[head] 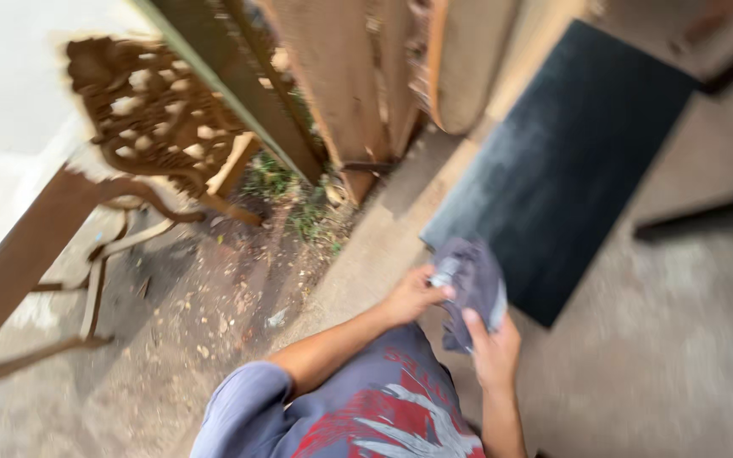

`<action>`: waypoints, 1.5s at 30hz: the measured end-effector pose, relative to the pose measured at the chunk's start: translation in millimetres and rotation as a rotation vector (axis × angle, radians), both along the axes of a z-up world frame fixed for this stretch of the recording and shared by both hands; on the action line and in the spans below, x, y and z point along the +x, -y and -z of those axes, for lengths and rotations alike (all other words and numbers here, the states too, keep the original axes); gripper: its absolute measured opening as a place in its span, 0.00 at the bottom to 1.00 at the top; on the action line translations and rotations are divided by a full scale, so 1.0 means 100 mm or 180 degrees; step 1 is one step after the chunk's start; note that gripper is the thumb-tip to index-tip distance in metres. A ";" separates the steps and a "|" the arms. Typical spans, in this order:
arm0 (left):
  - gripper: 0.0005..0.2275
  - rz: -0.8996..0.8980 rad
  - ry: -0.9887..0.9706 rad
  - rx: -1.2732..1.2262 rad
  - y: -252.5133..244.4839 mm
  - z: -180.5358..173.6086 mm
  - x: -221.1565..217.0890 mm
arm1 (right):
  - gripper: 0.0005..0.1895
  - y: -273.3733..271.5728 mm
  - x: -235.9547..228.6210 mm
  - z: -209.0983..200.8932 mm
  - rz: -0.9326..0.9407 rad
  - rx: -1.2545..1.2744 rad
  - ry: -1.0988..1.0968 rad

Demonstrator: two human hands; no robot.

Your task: The person wipes various pieces of black and grey wooden furniture, including tables, chairs, and a drawer, using two different cloths.

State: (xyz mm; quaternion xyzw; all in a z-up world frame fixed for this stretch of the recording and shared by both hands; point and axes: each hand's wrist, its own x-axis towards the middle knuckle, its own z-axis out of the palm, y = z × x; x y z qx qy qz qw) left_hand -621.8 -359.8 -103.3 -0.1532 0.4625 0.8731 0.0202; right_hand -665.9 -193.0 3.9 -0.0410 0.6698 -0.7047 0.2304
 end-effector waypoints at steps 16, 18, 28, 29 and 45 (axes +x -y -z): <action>0.16 -0.0137 -0.0544 -0.1502 -1.18 -0.73 -2.48 | 0.40 -1.16 -2.78 0.11 -0.1258 -0.1769 -0.0686; 0.20 -0.0408 -0.0531 -0.1531 -1.53 -0.61 -2.69 | 0.39 -1.47 -3.09 0.38 -0.1546 -0.1838 -0.0862; 0.27 -0.0586 -0.0059 -0.1716 -3.86 -0.88 -3.48 | 0.34 -3.15 -4.41 0.20 -0.1864 -0.1636 -0.0426; 0.27 -0.0538 -0.0067 -0.1723 -4.00 -0.90 -3.55 | 0.34 -3.29 -4.47 0.17 -0.1833 -0.1604 -0.0417; 0.30 -0.1948 -0.0208 -0.1646 -3.82 -1.66 -3.70 | 0.26 -3.64 -5.29 0.61 -0.1670 -0.0665 -0.0044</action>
